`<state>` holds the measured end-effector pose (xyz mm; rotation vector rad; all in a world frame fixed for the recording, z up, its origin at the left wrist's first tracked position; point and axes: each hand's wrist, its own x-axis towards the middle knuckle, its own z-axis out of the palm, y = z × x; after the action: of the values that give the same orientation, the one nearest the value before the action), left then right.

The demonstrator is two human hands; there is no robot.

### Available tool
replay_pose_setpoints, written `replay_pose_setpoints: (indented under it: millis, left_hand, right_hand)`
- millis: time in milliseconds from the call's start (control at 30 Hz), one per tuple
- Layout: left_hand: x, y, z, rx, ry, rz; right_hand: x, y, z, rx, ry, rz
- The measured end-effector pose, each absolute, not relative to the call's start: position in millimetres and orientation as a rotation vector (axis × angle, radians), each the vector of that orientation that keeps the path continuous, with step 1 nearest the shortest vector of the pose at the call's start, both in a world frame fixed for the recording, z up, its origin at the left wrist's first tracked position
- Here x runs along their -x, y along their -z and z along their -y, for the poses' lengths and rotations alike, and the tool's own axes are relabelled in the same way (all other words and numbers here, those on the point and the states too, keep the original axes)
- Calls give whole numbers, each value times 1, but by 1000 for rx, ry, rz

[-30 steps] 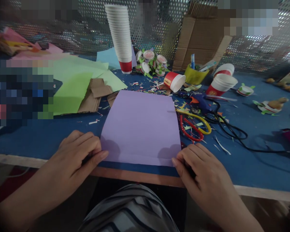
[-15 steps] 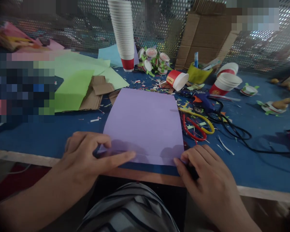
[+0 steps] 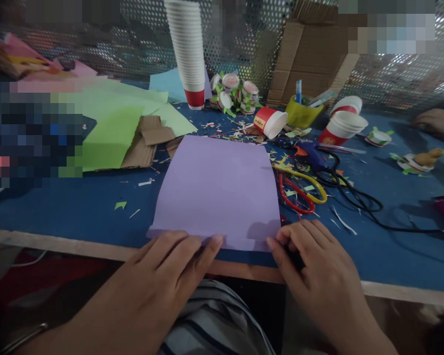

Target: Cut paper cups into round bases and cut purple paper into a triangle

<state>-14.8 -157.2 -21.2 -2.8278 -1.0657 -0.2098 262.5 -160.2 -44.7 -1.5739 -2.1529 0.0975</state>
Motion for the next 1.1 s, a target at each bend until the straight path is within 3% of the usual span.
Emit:
replay_pose_setpoints:
  millis: [267, 467, 600, 1100]
  left_hand:
    - [-5, 21, 158, 2757, 114, 1192]
    - [-8, 22, 160, 2744, 100, 1222]
    - [-7, 24, 159, 2725, 158, 1201]
    - [-5, 30, 161, 2680, 143, 1226]
  right_hand:
    - [-259, 46, 161, 1560, -25, 2144]
    - [-243, 46, 195, 1554, 400, 2022]
    - [-232, 60, 207, 1341, 380, 2272]
    - [-221, 76, 208, 1396, 310, 2285]
